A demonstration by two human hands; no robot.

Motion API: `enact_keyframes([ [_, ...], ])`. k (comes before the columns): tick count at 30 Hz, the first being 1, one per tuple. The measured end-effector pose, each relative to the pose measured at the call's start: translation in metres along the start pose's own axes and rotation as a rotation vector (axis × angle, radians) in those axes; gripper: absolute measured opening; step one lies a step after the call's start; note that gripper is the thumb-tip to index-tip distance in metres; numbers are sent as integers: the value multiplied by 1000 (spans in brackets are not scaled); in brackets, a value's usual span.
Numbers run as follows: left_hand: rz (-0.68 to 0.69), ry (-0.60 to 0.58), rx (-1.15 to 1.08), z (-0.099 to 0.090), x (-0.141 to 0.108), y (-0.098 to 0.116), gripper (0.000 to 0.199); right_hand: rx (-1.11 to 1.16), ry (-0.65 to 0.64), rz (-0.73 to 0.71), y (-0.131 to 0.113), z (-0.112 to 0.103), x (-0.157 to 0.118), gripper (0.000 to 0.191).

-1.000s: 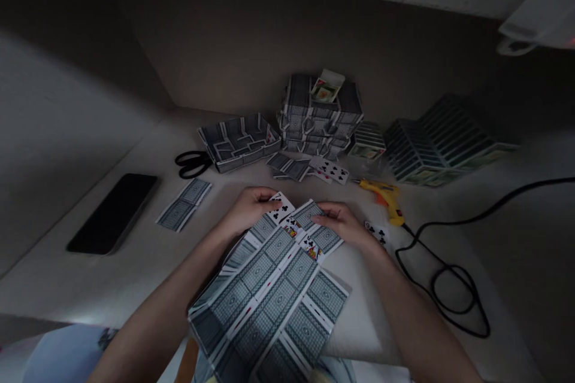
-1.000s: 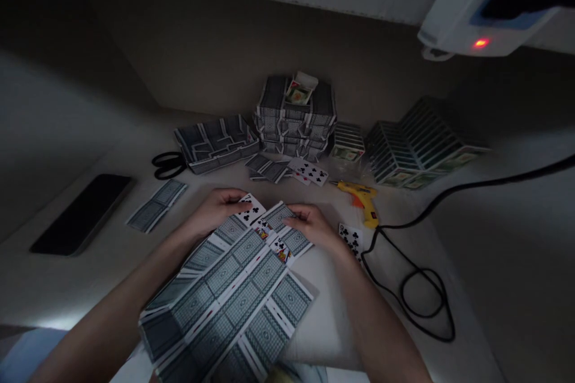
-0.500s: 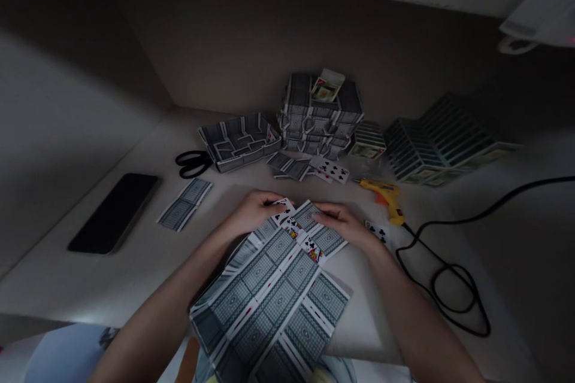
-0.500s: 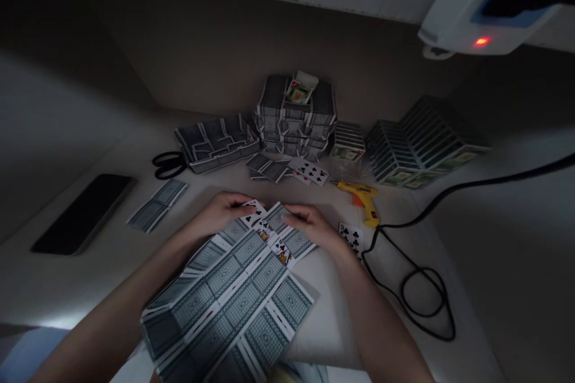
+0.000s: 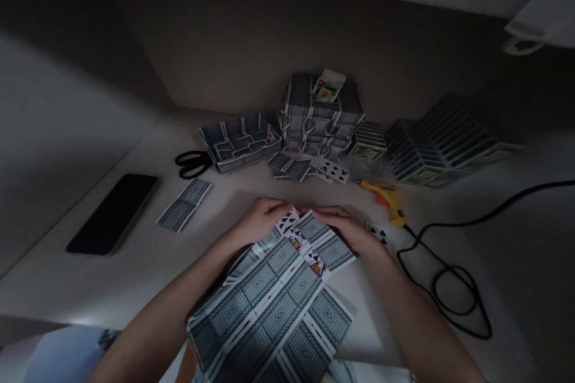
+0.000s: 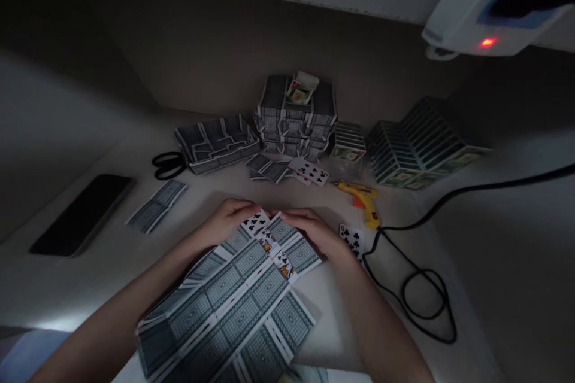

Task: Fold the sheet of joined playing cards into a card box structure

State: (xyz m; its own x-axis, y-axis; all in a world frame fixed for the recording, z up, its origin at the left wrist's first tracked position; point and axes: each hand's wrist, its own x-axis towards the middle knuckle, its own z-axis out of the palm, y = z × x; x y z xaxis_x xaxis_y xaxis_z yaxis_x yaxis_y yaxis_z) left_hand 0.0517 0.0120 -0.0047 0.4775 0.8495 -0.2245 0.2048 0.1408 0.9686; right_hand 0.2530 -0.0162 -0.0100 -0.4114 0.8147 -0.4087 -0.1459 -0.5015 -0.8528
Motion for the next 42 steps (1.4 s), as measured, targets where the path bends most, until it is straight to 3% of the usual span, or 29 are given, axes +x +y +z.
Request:
enact_keyframes([
  [8, -26, 35, -107, 0, 1, 11, 24, 110, 34, -31, -4, 7, 5, 33],
  [17, -208, -19, -244, 2, 0, 1, 37, 80, 99, -43, -3, 9, 2, 31],
  [25, -180, 6, -281, 5, 0, 0, 35, -44, 138, -84, -8, 16, 2, 32],
  [32, -166, -21, -315, 6, -1, 3, 32, -169, 146, -234, -8, 20, 1, 26],
  [37, -259, -44, -338, 3, 1, 3, 35, -245, 164, -198, -9, 18, -2, 29],
  [42, -259, -72, -362, 3, 1, 4, 33, -177, 153, -167, -8, 17, -2, 26],
])
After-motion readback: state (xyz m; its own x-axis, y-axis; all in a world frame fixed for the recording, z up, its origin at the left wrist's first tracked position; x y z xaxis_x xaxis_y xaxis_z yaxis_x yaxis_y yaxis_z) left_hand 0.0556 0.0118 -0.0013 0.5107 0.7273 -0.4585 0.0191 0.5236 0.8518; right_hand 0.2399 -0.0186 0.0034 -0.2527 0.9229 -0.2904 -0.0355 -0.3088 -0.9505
